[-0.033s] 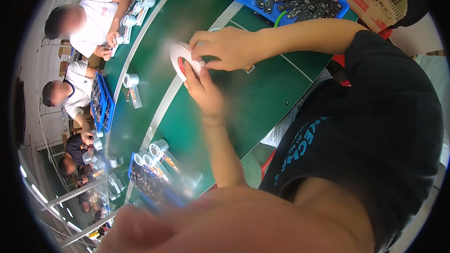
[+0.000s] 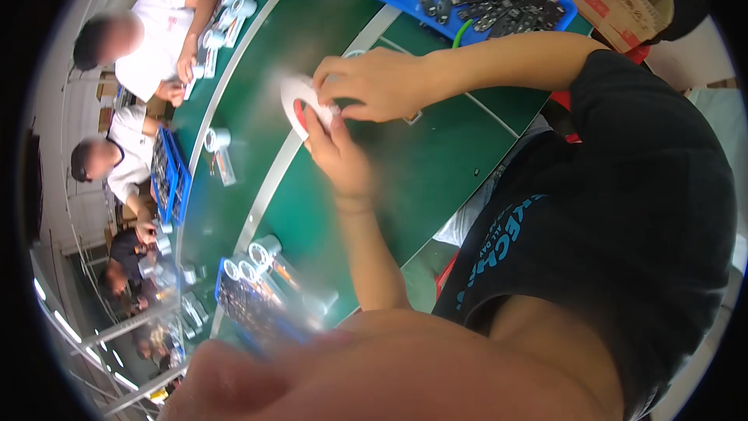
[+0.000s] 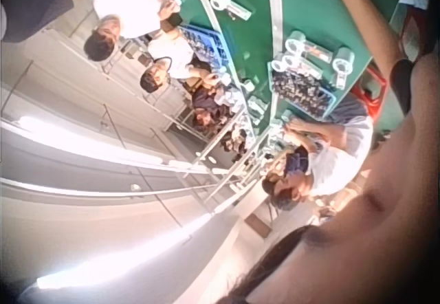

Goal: Assembling small electronic components at a factory workbench.

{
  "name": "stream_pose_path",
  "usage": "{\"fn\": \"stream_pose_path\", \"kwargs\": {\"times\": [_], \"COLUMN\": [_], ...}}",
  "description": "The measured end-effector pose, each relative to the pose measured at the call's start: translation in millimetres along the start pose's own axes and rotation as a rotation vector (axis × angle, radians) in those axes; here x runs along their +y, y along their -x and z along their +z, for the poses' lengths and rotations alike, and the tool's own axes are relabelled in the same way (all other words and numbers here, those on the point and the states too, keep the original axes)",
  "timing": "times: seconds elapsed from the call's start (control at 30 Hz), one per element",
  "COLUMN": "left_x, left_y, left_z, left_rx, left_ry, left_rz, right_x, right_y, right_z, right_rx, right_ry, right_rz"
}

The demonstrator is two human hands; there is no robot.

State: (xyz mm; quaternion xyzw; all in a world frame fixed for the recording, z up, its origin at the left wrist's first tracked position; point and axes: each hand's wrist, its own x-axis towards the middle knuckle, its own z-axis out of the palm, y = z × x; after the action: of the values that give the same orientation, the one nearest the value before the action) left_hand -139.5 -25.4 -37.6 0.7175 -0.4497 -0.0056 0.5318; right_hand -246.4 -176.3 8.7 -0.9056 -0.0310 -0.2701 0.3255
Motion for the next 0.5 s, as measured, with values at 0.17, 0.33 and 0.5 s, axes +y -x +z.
{"fn": "stream_pose_path", "kwargs": {"times": [0.17, 0.33, 0.5], "left_x": [-3.0, 7.6, 10.7], "left_y": [0.4, 0.6, 0.3], "left_z": [0.9, -3.4, 0.1], "left_rx": [-0.024, -0.049, -0.056], "left_ry": [0.018, 0.064, 0.029], "left_rz": [0.047, -0.059, -0.008], "right_x": [-8.6, -6.9, -0.5], "right_y": [6.4, 5.9, 10.9], "right_z": [-7.6, -10.5, -5.5], "right_rx": [0.041, 0.025, 0.105], "right_ry": [0.146, 0.144, 0.144], "right_rz": [-0.142, -0.136, -0.259]}}
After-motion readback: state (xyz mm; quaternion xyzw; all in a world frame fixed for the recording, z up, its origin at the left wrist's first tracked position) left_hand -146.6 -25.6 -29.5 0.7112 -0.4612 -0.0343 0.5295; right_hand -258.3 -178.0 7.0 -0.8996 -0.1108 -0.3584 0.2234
